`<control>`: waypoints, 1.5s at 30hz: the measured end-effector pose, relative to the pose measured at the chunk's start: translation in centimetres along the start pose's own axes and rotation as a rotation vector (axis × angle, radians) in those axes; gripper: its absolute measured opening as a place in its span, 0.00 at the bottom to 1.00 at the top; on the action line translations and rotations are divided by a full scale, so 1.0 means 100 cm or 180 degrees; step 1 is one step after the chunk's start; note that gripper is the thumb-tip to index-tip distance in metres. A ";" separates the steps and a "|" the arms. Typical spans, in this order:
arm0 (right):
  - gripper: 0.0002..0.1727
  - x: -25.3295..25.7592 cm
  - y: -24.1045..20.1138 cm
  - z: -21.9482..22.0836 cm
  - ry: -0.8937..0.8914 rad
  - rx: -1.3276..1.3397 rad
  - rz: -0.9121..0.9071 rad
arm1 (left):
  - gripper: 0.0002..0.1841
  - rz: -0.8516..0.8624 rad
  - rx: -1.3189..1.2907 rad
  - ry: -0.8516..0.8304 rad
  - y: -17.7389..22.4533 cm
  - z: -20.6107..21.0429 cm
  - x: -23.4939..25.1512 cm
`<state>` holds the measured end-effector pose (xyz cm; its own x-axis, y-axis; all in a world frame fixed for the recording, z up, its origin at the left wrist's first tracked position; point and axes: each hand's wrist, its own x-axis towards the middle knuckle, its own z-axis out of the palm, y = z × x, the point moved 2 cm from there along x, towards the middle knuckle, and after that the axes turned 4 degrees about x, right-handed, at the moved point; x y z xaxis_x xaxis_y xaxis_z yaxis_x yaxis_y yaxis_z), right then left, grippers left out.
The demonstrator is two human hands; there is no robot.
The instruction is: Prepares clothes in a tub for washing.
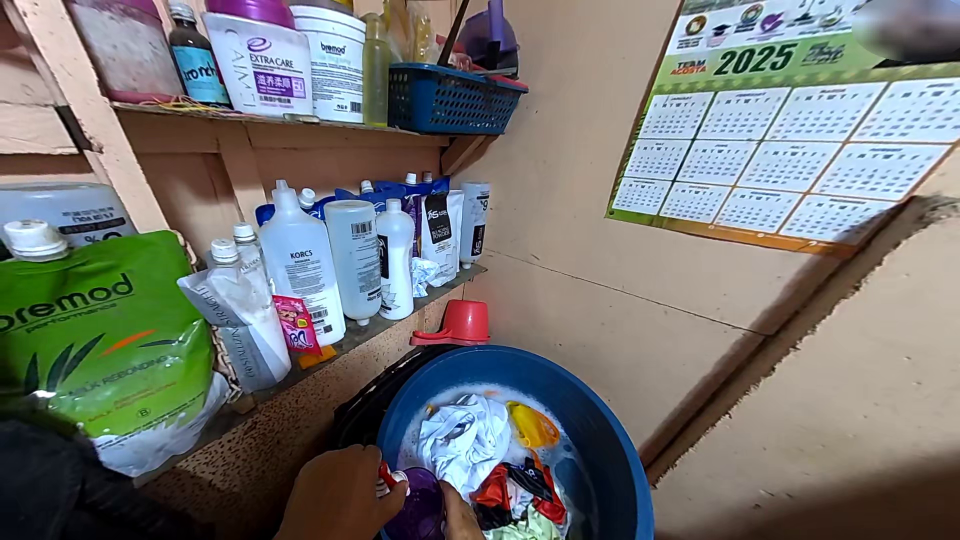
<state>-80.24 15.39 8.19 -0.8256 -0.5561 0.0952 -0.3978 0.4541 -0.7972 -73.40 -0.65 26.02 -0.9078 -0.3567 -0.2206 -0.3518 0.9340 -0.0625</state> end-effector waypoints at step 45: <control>0.55 0.002 0.005 0.002 -0.0084 0.0028 0.0043 | 0.32 -0.0691 -0.0879 0.0331 -0.001 0.014 -0.006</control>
<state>-80.52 15.43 7.69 -0.8201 -0.5681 0.0687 -0.3830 0.4556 -0.8036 -72.52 -0.47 24.80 -0.8185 -0.5596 -0.1300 -0.5745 0.8004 0.1714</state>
